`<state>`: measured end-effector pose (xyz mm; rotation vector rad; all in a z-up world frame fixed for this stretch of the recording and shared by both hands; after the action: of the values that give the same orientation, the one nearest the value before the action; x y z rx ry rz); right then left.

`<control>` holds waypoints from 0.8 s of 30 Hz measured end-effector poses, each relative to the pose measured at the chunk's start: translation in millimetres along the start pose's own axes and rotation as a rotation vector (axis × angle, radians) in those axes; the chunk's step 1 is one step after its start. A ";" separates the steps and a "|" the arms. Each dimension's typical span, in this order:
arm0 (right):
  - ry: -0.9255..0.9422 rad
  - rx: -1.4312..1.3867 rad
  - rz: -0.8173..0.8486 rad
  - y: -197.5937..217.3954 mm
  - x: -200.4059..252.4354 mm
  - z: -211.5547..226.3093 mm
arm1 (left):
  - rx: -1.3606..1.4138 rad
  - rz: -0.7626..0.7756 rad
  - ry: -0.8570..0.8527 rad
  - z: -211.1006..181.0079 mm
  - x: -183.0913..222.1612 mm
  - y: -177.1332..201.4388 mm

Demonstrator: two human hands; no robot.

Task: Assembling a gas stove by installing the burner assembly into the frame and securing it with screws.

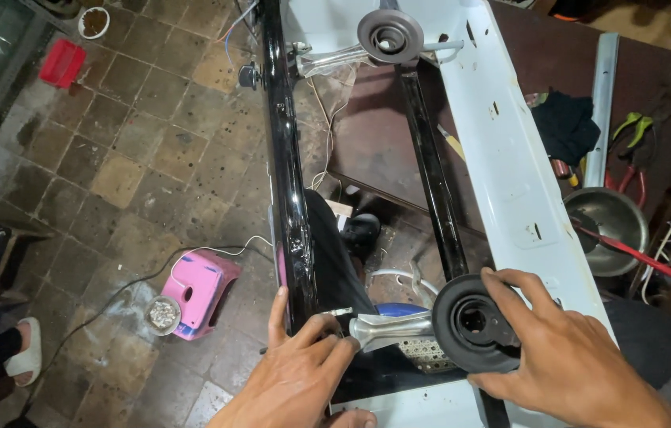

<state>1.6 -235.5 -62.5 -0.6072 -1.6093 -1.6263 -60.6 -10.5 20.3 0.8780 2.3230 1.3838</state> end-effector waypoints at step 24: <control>0.063 -0.149 -0.025 21.3 -3.2 16.7 | 0.006 -0.060 -0.010 1.6 3.8 12.1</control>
<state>17.3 -216.9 -50.1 -0.6078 -1.4656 -1.7776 -58.4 -2.8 30.3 0.8082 2.3277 1.3453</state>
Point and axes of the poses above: each hand's wrist, its own x-axis away from the middle knuckle, its own y-axis out of the back of the hand, z = x × y, the point moved 10 cm from there along -x, towards the middle knuckle, and after that the axes turned 2 degrees about -y, right-handed, at the moved point
